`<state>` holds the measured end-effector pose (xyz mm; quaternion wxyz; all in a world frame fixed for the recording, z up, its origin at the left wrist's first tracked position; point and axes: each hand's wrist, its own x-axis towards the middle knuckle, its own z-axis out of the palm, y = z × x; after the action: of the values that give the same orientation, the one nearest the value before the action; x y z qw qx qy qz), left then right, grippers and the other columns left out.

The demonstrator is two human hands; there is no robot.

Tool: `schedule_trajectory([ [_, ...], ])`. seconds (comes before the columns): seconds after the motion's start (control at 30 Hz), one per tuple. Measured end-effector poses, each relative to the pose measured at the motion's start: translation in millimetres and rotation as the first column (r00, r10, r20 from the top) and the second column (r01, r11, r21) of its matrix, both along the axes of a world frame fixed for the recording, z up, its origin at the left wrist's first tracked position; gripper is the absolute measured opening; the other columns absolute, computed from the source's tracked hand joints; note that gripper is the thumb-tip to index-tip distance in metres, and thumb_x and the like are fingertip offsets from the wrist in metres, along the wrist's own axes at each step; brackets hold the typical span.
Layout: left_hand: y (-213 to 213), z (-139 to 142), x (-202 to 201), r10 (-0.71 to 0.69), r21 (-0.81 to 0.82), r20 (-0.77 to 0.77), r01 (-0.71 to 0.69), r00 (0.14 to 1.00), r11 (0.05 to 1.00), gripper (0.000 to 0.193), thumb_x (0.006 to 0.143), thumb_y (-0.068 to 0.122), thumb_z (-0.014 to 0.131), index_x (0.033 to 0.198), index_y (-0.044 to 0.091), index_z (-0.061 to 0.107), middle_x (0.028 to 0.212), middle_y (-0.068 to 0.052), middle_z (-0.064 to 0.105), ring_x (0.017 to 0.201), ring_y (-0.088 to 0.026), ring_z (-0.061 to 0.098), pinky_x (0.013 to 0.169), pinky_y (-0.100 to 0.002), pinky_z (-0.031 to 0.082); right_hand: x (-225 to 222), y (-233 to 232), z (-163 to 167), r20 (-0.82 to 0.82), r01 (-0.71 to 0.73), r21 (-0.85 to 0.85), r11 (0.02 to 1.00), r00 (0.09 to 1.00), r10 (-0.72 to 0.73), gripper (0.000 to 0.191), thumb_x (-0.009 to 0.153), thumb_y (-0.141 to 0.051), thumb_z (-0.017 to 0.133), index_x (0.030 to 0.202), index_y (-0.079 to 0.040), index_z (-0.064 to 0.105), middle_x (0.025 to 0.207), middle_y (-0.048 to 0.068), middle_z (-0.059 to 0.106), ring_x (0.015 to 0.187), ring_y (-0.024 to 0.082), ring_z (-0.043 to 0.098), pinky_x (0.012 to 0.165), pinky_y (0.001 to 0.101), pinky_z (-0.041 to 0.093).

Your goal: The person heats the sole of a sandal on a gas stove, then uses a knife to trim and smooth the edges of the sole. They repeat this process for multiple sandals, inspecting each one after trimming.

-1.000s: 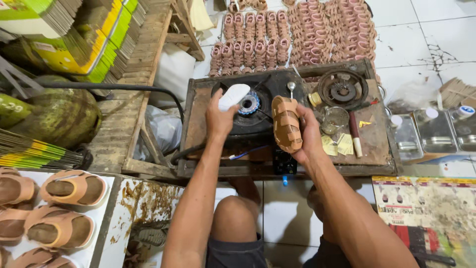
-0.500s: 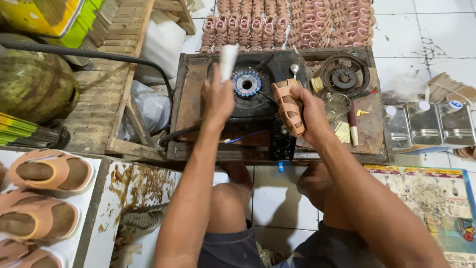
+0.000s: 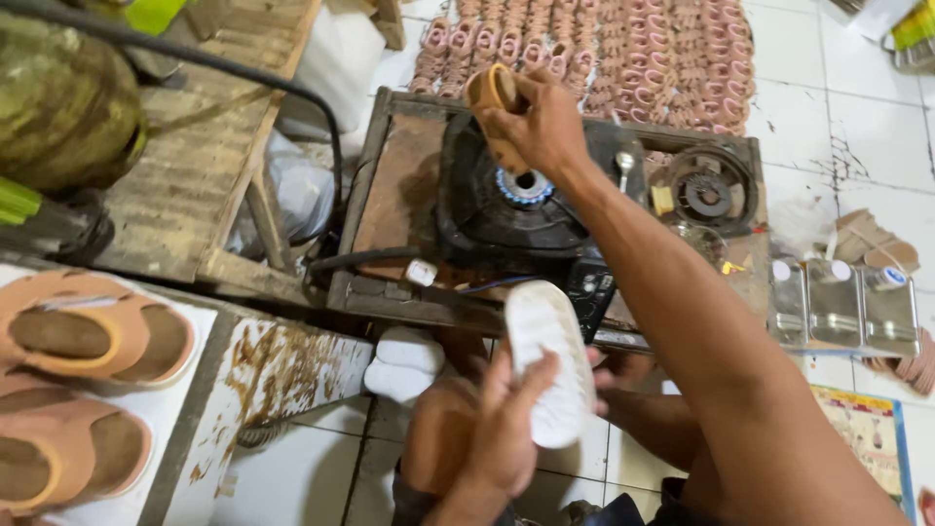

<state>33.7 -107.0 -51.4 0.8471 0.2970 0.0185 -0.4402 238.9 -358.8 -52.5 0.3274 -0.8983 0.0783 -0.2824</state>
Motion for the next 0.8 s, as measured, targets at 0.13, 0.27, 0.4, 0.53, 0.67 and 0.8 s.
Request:
schedule_trajectory([
  [0.13,-1,-10,-7,-0.124,-0.015,0.110,0.126,0.986,0.992,0.047,0.101,0.018,0.059,0.143,0.000,0.047,0.117,-0.023,0.069,0.097,-0.026,0.074,0.080,-0.038,0.063,-20,-5,0,-0.245,-0.069,-0.492,0.868,0.967,-0.063,0.041,0.091,-0.042,0.078,0.110,-0.007,0.080,0.108,0.014,0.072,0.109,0.033,0.054,0.102,0.0519,0.035],
  [0.27,-4,-11,-6,-0.144,-0.053,0.104,0.150,0.984,0.987,0.048,0.101,0.013,0.059,0.145,0.002,0.046,0.120,-0.019,0.068,0.105,-0.024,0.071,0.089,-0.036,0.060,-38,-17,2,-0.517,-0.169,-0.518,0.838,0.843,-0.150,0.034,0.096,-0.044,0.074,0.109,-0.013,0.081,0.093,0.012,0.075,0.112,0.031,0.050,0.110,0.0543,0.027],
  [0.4,-9,-11,-9,-0.082,-0.103,0.117,0.094,0.990,0.990,0.052,0.098,0.014,0.061,0.146,0.007,0.040,0.131,-0.011,0.063,0.119,-0.020,0.064,0.100,-0.036,0.055,-2,-13,-1,-0.420,0.038,-0.337,0.941,0.888,-0.186,0.037,0.082,-0.039,0.081,0.108,-0.012,0.080,0.100,0.007,0.071,0.107,0.028,0.049,0.109,0.0498,0.026],
  [0.53,-10,-11,-6,-0.080,-0.123,0.101,0.092,0.992,0.988,0.053,0.100,0.020,0.061,0.147,0.005,0.040,0.128,-0.018,0.064,0.114,-0.025,0.064,0.098,-0.040,0.055,21,-3,-4,-0.246,0.094,-0.273,0.958,0.955,-0.163,0.039,0.082,-0.041,0.083,0.107,-0.011,0.079,0.105,0.007,0.069,0.107,0.028,0.046,0.103,0.0491,0.028],
  [0.67,-8,-11,-2,-0.083,-0.120,0.084,0.093,0.993,0.988,0.054,0.100,0.023,0.061,0.147,0.007,0.039,0.130,-0.018,0.062,0.118,-0.024,0.064,0.101,-0.040,0.055,-15,-7,1,-0.374,-0.064,-0.473,0.879,0.918,-0.134,0.041,0.092,-0.049,0.075,0.101,-0.010,0.080,0.095,0.010,0.071,0.104,0.029,0.049,0.108,0.0511,0.026],
  [0.8,-7,-10,-2,-0.042,-0.176,0.078,0.055,0.996,0.983,0.058,0.101,0.027,0.063,0.149,0.005,0.039,0.136,-0.018,0.059,0.125,-0.025,0.060,0.107,-0.041,0.051,-34,-12,10,-0.585,-0.181,-0.571,0.801,0.775,-0.241,0.041,0.103,-0.041,0.066,0.082,-0.010,0.082,0.076,0.014,0.070,0.118,0.025,0.050,0.113,0.0487,0.027],
])
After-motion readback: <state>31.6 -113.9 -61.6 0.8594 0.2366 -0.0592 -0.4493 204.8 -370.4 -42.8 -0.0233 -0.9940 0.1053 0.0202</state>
